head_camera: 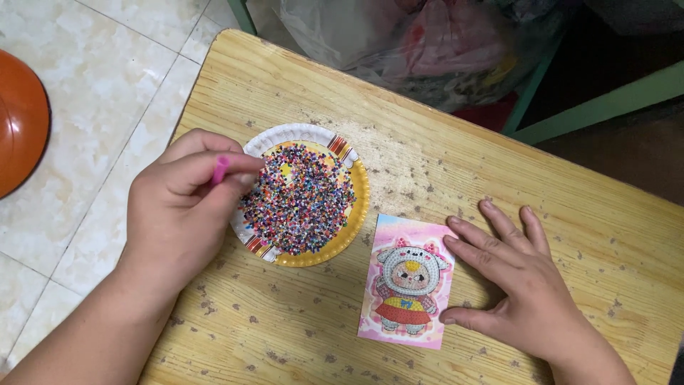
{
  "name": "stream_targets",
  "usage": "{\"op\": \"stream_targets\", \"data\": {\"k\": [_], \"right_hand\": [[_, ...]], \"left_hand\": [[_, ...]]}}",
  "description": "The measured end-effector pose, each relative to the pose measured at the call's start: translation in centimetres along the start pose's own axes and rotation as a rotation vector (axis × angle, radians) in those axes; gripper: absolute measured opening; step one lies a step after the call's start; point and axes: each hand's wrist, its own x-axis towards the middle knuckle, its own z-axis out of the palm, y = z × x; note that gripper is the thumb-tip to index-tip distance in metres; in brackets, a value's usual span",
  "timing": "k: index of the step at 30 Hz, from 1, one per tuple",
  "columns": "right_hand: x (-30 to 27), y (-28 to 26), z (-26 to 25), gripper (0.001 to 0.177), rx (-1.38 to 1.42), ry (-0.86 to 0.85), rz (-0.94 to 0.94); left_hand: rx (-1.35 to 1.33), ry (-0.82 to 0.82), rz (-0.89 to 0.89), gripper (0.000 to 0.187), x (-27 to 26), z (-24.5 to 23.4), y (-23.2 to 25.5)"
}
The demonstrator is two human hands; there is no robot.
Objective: Using a specialized pen tool to pick up small resin beads from a tray and place them onto a sticky, numbered canvas to create a picture.
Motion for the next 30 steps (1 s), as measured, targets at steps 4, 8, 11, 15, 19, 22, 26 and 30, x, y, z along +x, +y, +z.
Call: {"op": "stream_targets", "data": {"k": [4,8,11,15,19,22,26,30], "right_hand": [[-0.1,0.1,0.1,0.096,-0.003,0.009,-0.010],[0.0,0.0,0.0,0.096,0.004,0.011,-0.006],[0.0,0.1,0.0,0.096,-0.002,0.010,-0.009],[-0.2,0.3,0.2,0.095,-0.009,0.011,-0.018],[-0.1,0.1,0.1,0.096,-0.005,0.009,-0.005],[-0.1,0.1,0.1,0.097,0.003,0.006,-0.012],[0.0,0.1,0.1,0.095,0.003,0.011,-0.007],[-0.1,0.2,0.1,0.095,-0.029,0.000,-0.004]], "left_hand": [[0.141,-0.039,0.231,0.015,0.5,-0.2,-1.0],[0.425,-0.240,0.489,0.012,0.7,0.6,-2.0],[0.491,-0.413,0.518,0.007,0.6,1.4,-2.6],[0.399,-0.548,0.527,0.014,0.6,1.6,-2.7],[0.318,-0.558,0.506,0.027,-0.2,0.2,-1.6],[0.304,-0.505,0.472,0.009,-0.2,-0.7,-1.3],[0.199,-0.268,0.430,0.020,0.1,-0.8,-0.6],[0.165,-0.176,0.429,0.033,0.3,-0.8,-1.0]]}}
